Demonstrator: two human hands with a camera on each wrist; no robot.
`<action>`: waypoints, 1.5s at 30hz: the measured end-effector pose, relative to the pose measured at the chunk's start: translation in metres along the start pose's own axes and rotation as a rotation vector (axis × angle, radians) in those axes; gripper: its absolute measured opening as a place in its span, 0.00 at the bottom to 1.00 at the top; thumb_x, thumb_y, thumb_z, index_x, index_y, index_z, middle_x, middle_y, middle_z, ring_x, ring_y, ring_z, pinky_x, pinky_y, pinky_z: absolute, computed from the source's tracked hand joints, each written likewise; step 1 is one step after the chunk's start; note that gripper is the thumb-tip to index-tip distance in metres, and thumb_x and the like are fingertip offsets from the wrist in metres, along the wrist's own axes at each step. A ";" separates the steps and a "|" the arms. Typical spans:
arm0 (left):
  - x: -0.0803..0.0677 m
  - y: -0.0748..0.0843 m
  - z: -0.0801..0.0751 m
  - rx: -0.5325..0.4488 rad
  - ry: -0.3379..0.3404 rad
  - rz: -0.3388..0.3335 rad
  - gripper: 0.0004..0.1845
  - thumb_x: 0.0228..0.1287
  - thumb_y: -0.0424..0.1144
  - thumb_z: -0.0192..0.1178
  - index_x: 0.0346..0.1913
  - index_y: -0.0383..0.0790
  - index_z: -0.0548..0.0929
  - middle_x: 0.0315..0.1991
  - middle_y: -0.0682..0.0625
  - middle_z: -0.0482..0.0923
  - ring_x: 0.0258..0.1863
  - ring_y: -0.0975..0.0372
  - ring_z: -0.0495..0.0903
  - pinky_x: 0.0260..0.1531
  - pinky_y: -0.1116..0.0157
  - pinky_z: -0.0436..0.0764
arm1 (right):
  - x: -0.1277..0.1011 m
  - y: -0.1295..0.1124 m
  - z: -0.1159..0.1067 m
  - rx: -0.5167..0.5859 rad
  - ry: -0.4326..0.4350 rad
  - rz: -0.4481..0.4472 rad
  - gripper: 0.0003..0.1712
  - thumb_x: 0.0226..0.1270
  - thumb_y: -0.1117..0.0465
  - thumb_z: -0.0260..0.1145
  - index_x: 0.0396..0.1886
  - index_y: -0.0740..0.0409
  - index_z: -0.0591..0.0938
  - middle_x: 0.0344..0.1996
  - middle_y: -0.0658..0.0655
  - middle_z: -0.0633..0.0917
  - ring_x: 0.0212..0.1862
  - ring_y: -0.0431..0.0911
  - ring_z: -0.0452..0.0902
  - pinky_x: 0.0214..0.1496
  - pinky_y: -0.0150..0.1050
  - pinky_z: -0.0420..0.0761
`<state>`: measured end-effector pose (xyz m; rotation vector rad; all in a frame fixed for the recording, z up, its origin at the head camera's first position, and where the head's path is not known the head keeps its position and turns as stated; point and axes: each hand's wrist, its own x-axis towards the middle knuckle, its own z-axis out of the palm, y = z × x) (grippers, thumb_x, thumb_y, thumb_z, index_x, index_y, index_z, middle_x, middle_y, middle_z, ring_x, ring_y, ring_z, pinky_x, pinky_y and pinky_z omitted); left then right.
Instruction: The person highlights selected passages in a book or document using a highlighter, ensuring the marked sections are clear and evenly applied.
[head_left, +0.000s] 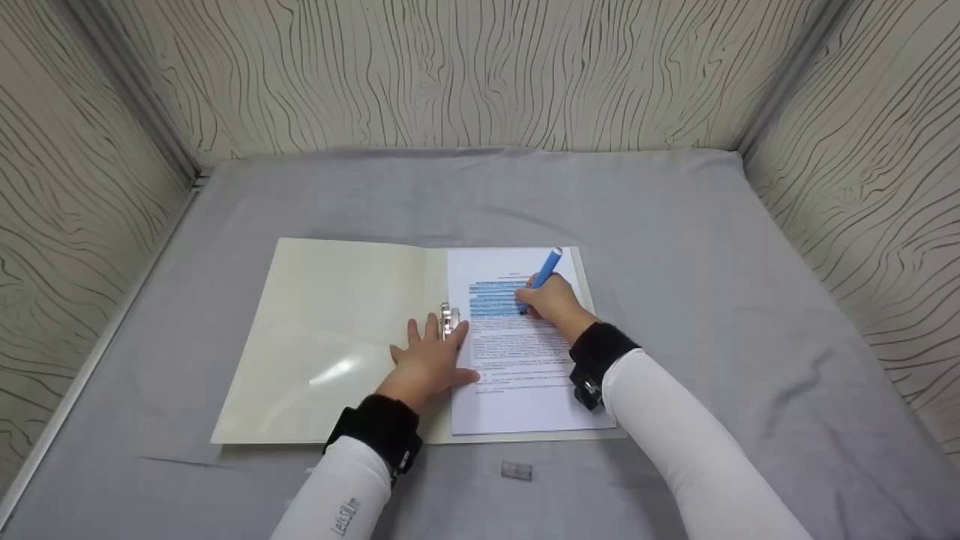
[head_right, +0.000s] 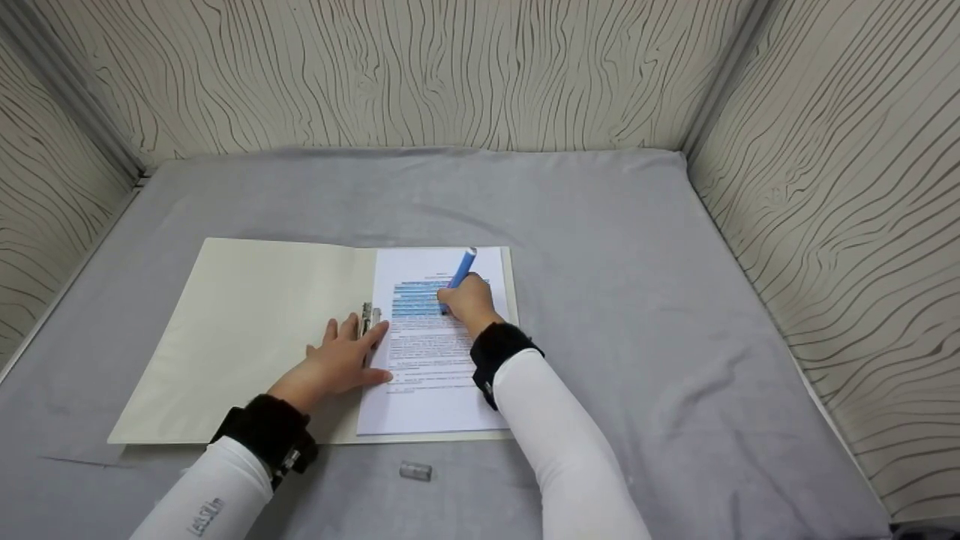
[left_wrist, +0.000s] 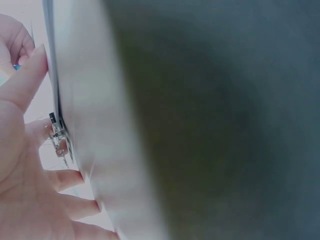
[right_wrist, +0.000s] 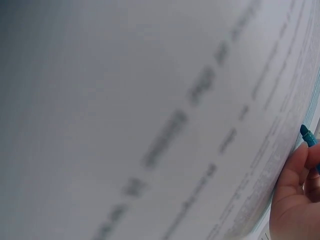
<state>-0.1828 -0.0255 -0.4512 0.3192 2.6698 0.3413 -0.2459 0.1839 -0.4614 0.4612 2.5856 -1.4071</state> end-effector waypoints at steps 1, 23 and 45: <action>0.000 0.000 0.000 0.000 0.000 0.001 0.45 0.52 0.62 0.62 0.72 0.59 0.56 0.73 0.37 0.41 0.69 0.37 0.37 0.55 0.31 0.51 | 0.000 0.000 0.000 -0.004 0.001 0.000 0.08 0.55 0.61 0.63 0.28 0.57 0.72 0.15 0.49 0.73 0.17 0.38 0.68 0.21 0.30 0.67; 0.000 0.000 0.000 -0.013 -0.002 0.000 0.45 0.52 0.62 0.62 0.72 0.60 0.56 0.73 0.37 0.40 0.69 0.37 0.36 0.55 0.31 0.49 | 0.000 0.006 -0.009 -0.015 0.002 0.004 0.09 0.57 0.60 0.63 0.29 0.59 0.72 0.17 0.50 0.74 0.21 0.41 0.70 0.24 0.32 0.69; -0.001 0.000 0.000 -0.001 -0.001 0.001 0.44 0.53 0.61 0.62 0.72 0.59 0.56 0.73 0.37 0.40 0.69 0.37 0.36 0.55 0.31 0.50 | 0.001 0.010 -0.014 -0.012 0.028 -0.004 0.09 0.56 0.61 0.63 0.23 0.56 0.71 0.13 0.49 0.71 0.17 0.39 0.66 0.21 0.31 0.66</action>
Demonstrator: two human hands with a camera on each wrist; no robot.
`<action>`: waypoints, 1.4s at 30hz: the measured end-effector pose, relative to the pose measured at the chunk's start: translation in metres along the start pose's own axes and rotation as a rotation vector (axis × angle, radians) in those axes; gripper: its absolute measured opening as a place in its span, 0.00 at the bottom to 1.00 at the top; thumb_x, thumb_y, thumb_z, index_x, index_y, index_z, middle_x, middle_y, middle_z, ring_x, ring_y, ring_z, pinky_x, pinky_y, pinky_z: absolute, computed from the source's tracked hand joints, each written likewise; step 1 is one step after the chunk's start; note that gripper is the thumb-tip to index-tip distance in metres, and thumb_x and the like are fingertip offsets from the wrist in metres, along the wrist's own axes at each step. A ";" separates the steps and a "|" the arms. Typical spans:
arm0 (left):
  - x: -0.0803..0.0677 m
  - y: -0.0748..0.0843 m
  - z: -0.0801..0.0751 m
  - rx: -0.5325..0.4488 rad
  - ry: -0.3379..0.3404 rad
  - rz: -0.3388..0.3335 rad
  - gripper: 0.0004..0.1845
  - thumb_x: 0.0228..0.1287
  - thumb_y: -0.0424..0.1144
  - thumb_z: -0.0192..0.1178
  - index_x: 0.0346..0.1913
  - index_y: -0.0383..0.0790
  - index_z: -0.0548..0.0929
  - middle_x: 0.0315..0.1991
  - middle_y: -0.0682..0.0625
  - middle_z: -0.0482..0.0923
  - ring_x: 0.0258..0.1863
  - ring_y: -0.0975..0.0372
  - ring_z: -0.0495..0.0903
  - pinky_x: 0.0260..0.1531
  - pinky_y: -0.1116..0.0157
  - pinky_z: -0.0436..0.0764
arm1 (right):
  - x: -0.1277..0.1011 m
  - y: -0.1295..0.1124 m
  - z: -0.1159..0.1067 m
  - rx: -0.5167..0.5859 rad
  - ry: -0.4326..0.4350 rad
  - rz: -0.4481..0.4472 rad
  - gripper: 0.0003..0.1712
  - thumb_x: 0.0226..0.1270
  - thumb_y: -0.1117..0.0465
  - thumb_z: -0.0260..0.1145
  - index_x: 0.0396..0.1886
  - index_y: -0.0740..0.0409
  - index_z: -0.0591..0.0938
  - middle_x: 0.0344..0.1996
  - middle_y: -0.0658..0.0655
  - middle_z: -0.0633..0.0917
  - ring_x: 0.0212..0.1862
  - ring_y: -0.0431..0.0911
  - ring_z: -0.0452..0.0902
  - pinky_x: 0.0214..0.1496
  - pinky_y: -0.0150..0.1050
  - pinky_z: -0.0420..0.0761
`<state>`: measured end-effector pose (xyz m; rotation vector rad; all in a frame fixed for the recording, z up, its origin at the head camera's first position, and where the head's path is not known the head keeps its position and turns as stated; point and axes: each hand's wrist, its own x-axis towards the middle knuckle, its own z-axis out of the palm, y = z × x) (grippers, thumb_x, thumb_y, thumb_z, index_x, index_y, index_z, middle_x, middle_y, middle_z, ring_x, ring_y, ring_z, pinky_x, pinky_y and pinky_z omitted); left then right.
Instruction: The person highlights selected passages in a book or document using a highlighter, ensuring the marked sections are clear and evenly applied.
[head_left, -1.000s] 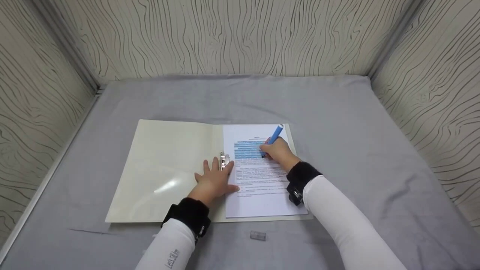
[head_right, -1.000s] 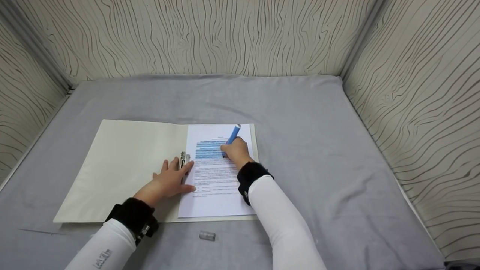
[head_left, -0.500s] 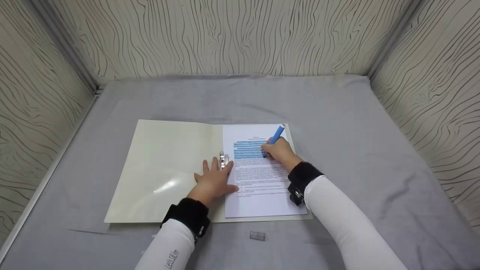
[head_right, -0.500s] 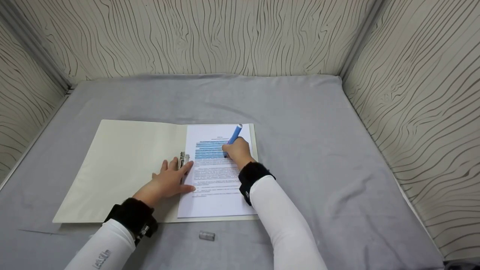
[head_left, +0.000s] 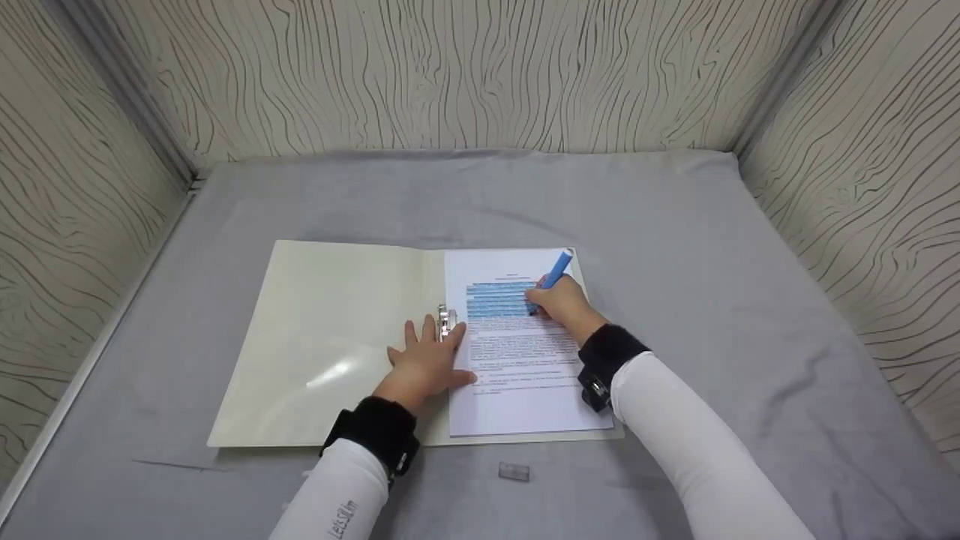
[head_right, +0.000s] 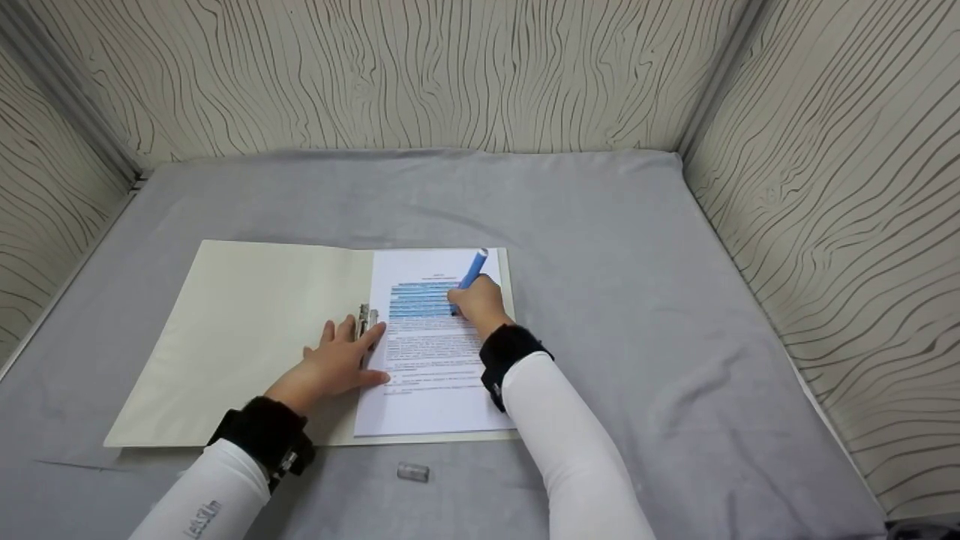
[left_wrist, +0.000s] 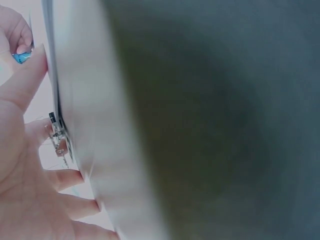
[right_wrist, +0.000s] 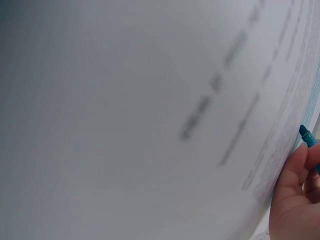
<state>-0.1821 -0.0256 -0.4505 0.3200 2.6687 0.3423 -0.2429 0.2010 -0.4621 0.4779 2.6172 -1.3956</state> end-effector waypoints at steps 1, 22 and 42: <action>0.000 0.000 0.000 -0.001 0.001 0.001 0.44 0.53 0.61 0.62 0.72 0.59 0.56 0.73 0.37 0.41 0.69 0.37 0.36 0.55 0.31 0.50 | 0.000 0.000 0.000 0.004 -0.004 0.003 0.09 0.56 0.61 0.62 0.23 0.56 0.71 0.12 0.49 0.71 0.17 0.39 0.66 0.21 0.31 0.66; 0.001 -0.002 0.001 -0.023 0.005 0.001 0.44 0.52 0.60 0.63 0.72 0.59 0.56 0.73 0.37 0.40 0.69 0.38 0.36 0.56 0.31 0.48 | -0.001 0.003 -0.006 0.003 0.002 0.031 0.08 0.57 0.61 0.63 0.28 0.58 0.72 0.16 0.50 0.72 0.19 0.39 0.68 0.22 0.30 0.68; 0.001 -0.001 0.002 -0.011 0.005 0.004 0.45 0.52 0.61 0.62 0.72 0.59 0.56 0.73 0.36 0.40 0.69 0.37 0.36 0.55 0.31 0.49 | -0.001 0.008 -0.011 0.093 -0.007 0.048 0.08 0.57 0.63 0.62 0.28 0.58 0.70 0.16 0.50 0.71 0.19 0.39 0.68 0.22 0.31 0.68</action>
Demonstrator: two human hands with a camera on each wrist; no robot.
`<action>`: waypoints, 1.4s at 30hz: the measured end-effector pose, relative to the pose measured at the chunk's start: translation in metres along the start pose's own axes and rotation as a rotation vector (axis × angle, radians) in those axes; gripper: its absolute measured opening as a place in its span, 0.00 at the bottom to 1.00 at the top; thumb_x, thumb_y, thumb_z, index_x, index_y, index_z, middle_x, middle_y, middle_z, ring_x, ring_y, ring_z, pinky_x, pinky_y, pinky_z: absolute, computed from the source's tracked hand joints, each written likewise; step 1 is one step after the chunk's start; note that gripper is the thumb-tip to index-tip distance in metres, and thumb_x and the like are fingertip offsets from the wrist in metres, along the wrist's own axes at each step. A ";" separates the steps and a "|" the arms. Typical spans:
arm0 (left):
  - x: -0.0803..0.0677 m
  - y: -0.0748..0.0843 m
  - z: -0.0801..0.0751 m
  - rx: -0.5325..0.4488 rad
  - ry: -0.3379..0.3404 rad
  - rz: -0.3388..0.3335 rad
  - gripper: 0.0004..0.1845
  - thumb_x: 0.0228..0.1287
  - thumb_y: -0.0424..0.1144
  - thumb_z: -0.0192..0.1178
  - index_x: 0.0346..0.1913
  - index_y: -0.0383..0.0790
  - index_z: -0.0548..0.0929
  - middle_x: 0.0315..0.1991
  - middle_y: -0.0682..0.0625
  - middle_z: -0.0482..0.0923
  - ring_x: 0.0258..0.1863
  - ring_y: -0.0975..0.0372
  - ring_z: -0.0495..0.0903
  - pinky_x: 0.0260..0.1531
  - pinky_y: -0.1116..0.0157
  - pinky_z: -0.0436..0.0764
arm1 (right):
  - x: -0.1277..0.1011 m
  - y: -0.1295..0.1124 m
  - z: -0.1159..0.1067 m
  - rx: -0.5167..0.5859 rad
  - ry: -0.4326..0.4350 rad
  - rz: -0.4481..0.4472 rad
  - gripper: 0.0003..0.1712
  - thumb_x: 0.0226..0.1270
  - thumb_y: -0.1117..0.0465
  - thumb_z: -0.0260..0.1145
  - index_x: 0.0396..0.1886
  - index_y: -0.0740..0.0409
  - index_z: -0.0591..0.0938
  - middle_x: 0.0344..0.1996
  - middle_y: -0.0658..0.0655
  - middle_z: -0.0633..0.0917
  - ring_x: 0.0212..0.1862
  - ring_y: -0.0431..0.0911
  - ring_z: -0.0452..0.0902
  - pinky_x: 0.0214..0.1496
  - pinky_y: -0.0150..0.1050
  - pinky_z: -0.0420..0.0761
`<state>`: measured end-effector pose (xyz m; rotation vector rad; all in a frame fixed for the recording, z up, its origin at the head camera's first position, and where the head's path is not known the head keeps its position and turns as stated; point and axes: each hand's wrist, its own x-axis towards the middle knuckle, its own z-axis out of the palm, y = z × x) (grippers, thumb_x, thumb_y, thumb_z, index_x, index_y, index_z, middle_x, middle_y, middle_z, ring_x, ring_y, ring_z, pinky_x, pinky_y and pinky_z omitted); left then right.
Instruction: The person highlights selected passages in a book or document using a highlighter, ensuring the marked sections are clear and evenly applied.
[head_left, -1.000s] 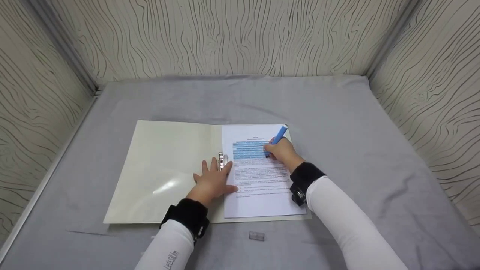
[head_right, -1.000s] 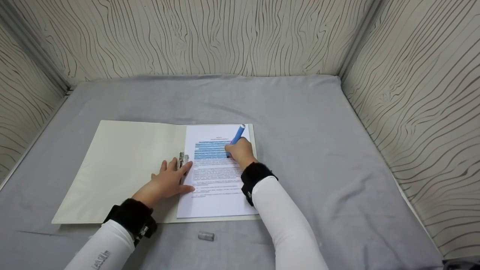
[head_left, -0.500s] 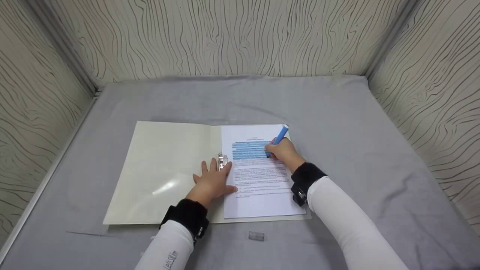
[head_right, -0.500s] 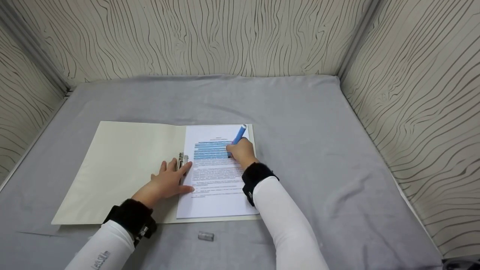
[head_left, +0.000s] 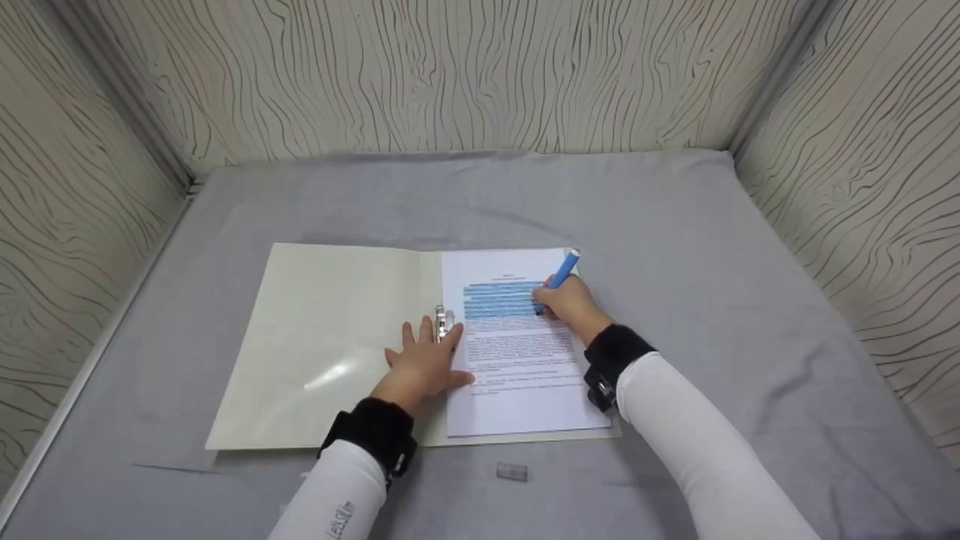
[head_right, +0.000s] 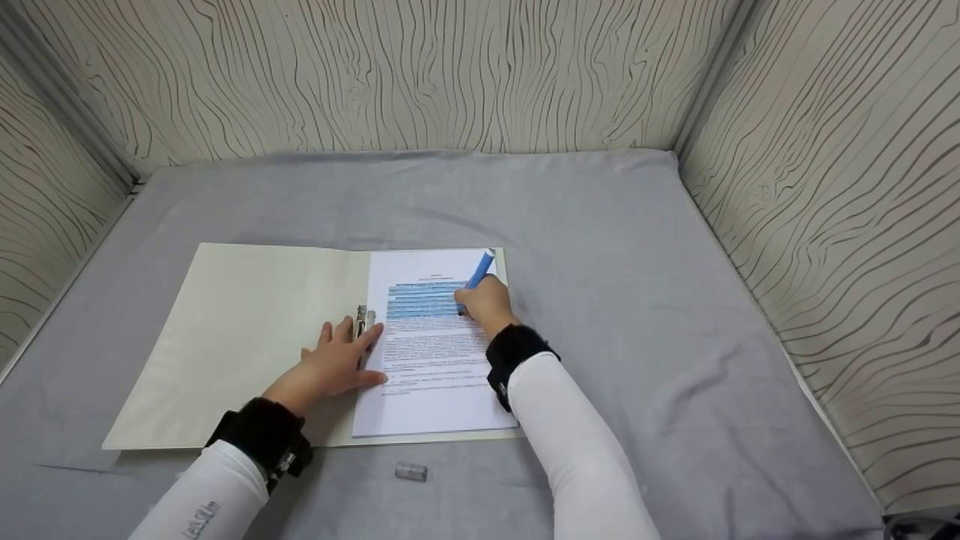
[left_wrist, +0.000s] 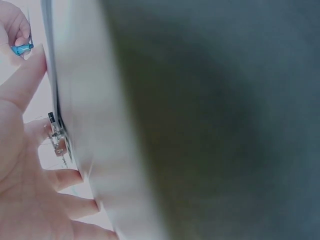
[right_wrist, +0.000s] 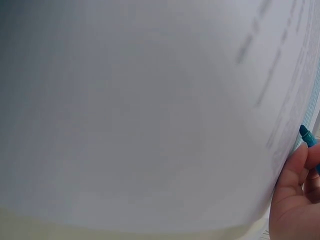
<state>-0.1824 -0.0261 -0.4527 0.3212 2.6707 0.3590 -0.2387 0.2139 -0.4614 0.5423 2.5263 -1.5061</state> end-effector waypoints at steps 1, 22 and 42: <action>0.000 0.000 0.000 -0.003 0.001 0.000 0.45 0.52 0.61 0.63 0.72 0.59 0.56 0.73 0.36 0.40 0.69 0.37 0.36 0.55 0.31 0.49 | 0.000 0.000 0.000 0.000 0.002 0.002 0.08 0.57 0.63 0.62 0.28 0.59 0.70 0.16 0.50 0.71 0.19 0.40 0.68 0.22 0.31 0.68; -0.001 0.000 0.000 -0.005 0.008 0.000 0.45 0.52 0.61 0.63 0.72 0.58 0.57 0.73 0.37 0.41 0.69 0.37 0.36 0.55 0.31 0.49 | -0.002 0.001 -0.006 -0.002 -0.007 0.048 0.12 0.61 0.61 0.63 0.37 0.61 0.70 0.23 0.53 0.73 0.22 0.40 0.70 0.26 0.31 0.69; -0.002 0.001 -0.001 0.004 0.004 -0.011 0.45 0.52 0.61 0.62 0.72 0.59 0.56 0.73 0.37 0.41 0.69 0.37 0.36 0.55 0.31 0.49 | -0.004 0.007 -0.014 0.033 0.014 0.025 0.09 0.61 0.62 0.61 0.32 0.60 0.70 0.22 0.53 0.72 0.24 0.42 0.70 0.27 0.32 0.70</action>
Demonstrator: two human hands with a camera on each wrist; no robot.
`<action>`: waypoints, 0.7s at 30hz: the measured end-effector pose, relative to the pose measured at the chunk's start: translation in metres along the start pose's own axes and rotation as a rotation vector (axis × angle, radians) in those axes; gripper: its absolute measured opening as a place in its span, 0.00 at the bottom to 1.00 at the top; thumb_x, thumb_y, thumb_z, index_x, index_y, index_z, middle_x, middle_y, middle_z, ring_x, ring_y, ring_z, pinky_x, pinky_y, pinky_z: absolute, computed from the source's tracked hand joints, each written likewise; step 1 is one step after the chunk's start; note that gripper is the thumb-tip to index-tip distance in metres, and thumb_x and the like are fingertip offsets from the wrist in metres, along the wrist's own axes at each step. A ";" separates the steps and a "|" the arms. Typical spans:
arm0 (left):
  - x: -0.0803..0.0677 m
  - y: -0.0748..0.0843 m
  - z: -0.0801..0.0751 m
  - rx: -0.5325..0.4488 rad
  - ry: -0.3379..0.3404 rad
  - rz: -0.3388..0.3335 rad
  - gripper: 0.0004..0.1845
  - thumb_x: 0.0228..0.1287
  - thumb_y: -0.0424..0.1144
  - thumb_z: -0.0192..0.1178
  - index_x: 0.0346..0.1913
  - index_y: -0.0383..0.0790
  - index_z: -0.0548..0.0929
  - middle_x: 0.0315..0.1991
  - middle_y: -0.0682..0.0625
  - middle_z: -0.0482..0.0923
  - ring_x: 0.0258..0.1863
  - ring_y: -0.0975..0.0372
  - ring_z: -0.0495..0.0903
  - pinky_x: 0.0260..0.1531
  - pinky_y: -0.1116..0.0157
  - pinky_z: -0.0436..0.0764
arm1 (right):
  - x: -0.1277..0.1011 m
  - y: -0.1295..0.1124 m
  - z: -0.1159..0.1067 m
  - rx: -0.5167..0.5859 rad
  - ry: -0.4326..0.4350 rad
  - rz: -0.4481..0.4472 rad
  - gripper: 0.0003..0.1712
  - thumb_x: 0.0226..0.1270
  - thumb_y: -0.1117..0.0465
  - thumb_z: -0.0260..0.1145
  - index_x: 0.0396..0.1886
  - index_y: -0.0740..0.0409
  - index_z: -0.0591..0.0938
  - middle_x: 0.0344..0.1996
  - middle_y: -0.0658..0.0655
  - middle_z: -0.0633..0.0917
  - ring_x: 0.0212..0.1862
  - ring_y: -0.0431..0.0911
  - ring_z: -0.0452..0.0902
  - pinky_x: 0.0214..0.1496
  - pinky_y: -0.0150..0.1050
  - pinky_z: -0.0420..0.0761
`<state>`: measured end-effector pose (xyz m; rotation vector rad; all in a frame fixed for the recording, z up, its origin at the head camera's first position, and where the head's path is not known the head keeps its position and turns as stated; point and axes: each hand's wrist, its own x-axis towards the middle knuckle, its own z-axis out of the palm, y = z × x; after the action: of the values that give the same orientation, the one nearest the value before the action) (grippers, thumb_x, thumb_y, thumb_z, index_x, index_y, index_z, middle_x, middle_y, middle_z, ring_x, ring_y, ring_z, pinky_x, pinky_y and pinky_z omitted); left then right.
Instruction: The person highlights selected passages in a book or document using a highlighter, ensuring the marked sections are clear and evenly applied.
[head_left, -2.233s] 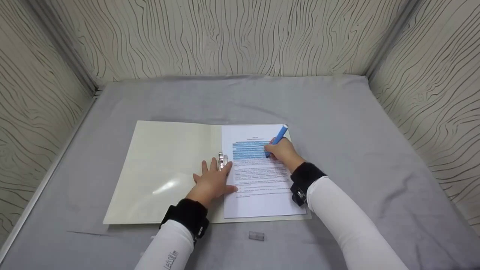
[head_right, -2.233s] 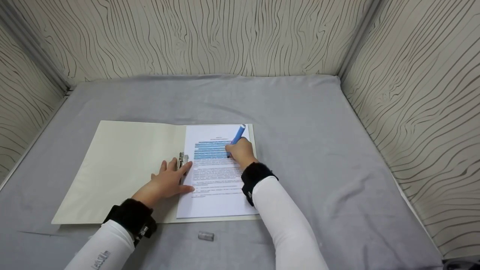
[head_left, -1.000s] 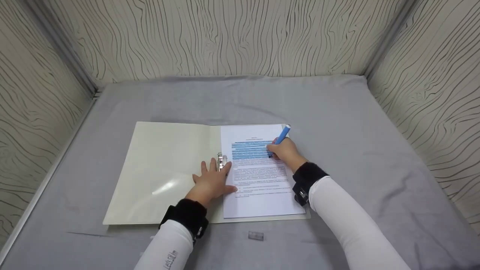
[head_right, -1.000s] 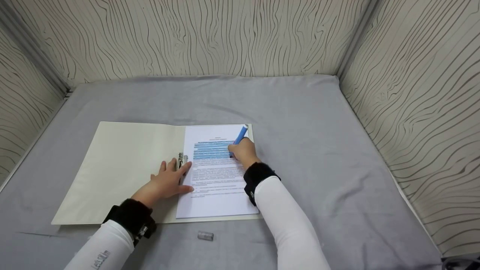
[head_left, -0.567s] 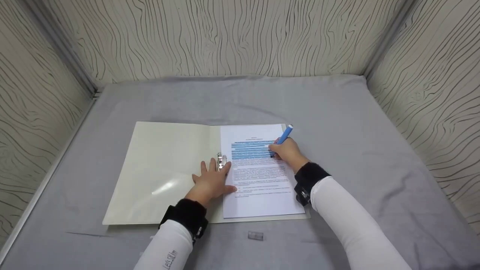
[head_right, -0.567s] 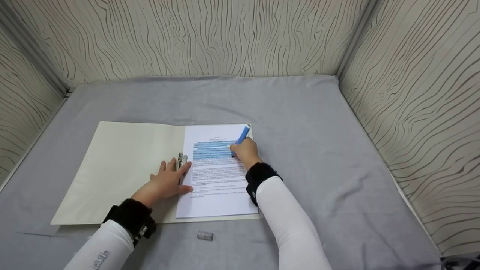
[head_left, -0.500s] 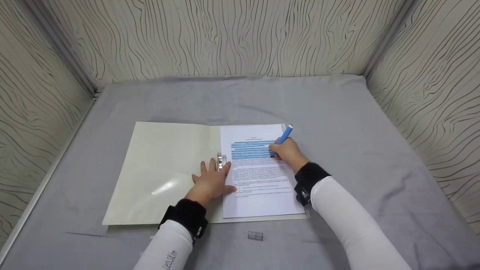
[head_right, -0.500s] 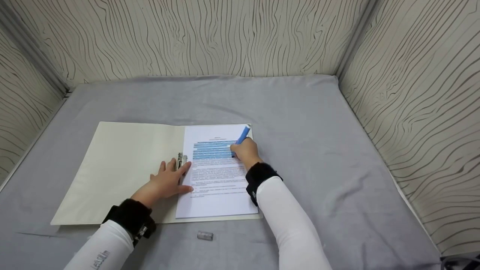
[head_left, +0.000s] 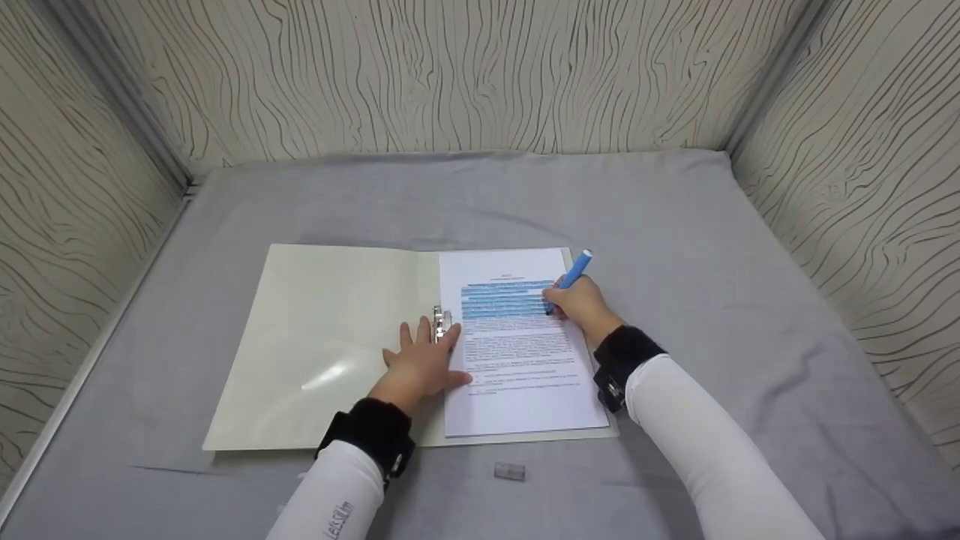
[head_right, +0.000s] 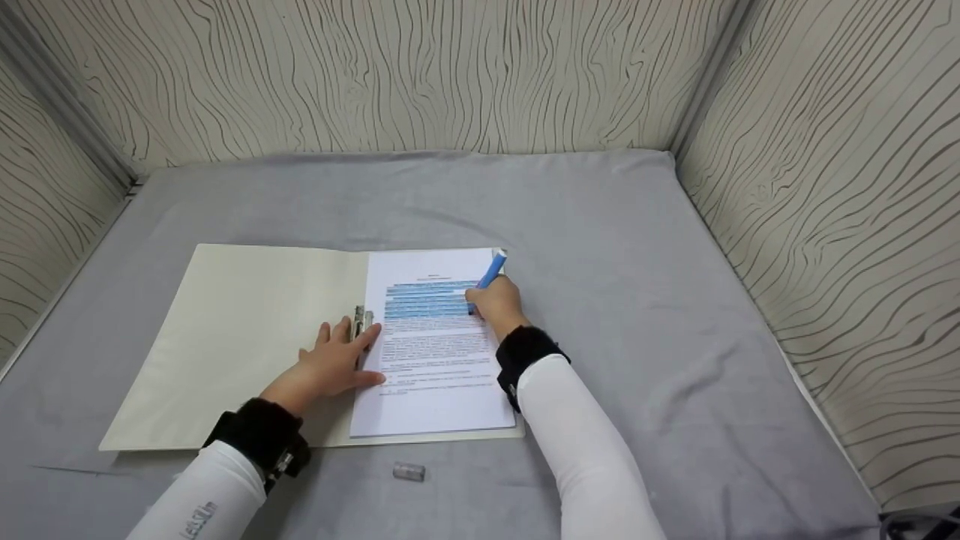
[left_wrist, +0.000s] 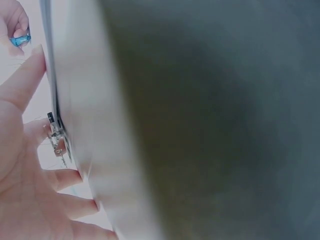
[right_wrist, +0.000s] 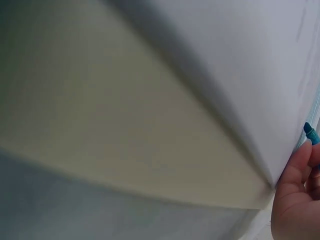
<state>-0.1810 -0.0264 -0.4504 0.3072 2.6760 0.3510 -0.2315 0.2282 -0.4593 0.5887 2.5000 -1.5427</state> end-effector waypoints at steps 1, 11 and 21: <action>0.000 0.000 0.000 0.001 0.000 0.001 0.45 0.52 0.62 0.62 0.72 0.59 0.56 0.73 0.37 0.41 0.69 0.37 0.36 0.55 0.31 0.49 | 0.000 0.000 0.000 0.006 -0.002 -0.001 0.09 0.61 0.62 0.61 0.32 0.60 0.70 0.23 0.53 0.72 0.24 0.42 0.70 0.27 0.32 0.70; -0.001 -0.001 0.000 -0.004 0.002 0.008 0.45 0.52 0.61 0.62 0.72 0.58 0.56 0.73 0.36 0.41 0.69 0.37 0.36 0.55 0.31 0.49 | -0.001 0.003 -0.003 0.049 0.004 -0.007 0.09 0.60 0.63 0.62 0.33 0.61 0.69 0.24 0.53 0.72 0.23 0.41 0.70 0.26 0.31 0.71; -0.001 0.000 0.001 -0.019 0.011 0.008 0.45 0.51 0.60 0.64 0.72 0.58 0.57 0.72 0.37 0.42 0.69 0.37 0.37 0.55 0.31 0.48 | 0.002 0.005 -0.006 -0.002 0.009 -0.013 0.09 0.61 0.62 0.62 0.30 0.60 0.71 0.19 0.51 0.72 0.21 0.40 0.69 0.24 0.30 0.70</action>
<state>-0.1797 -0.0267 -0.4511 0.3116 2.6817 0.3816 -0.2308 0.2363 -0.4613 0.5814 2.5165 -1.5450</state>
